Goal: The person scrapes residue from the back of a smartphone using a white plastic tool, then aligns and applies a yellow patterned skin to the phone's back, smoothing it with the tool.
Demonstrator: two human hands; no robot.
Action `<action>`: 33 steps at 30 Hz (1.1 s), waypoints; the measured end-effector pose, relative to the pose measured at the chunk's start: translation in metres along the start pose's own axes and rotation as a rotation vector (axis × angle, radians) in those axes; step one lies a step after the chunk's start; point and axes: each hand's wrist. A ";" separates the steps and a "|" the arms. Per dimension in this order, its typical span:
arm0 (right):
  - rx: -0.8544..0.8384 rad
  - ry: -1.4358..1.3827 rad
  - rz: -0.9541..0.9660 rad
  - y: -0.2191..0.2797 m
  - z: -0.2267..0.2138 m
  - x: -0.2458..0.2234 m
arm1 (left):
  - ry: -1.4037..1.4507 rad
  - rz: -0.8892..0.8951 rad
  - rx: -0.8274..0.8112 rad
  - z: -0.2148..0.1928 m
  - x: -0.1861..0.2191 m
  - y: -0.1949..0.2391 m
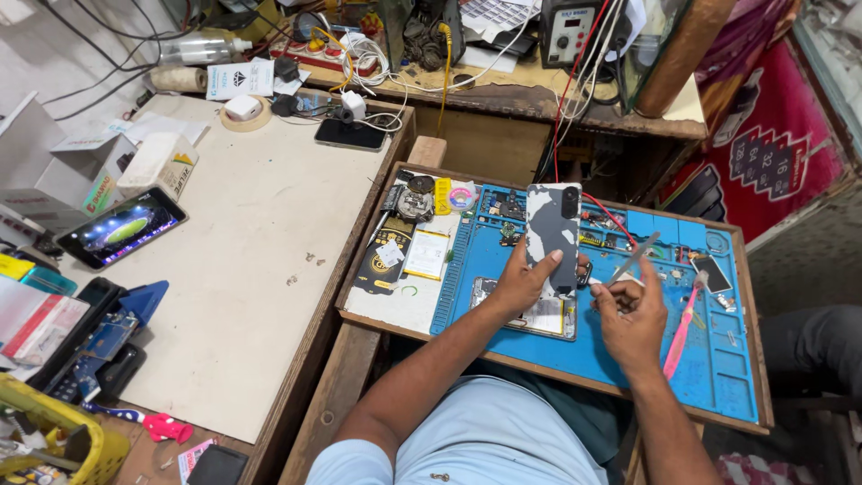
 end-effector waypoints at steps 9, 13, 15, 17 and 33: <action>-0.048 -0.127 -0.005 -0.002 -0.007 0.003 | -0.056 -0.064 0.235 -0.011 -0.019 -0.009; -0.089 -0.063 -0.086 -0.001 -0.007 -0.002 | 0.208 -0.106 0.030 -0.009 0.004 -0.001; -0.123 -0.020 -0.128 -0.003 -0.003 -0.005 | 0.256 -0.099 0.015 -0.005 0.014 0.001; -0.147 -0.019 -0.137 0.000 -0.002 -0.004 | 0.277 -0.150 0.040 0.000 0.015 0.006; -0.216 0.170 -0.184 -0.004 -0.008 -0.021 | 0.548 -0.188 -0.091 -0.007 0.010 0.002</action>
Point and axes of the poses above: each hand's wrist, its own y-axis away from the middle knuckle, its own z-axis out of the palm, x = y × z, and after that the axes turned 11 degrees about y, right-handed
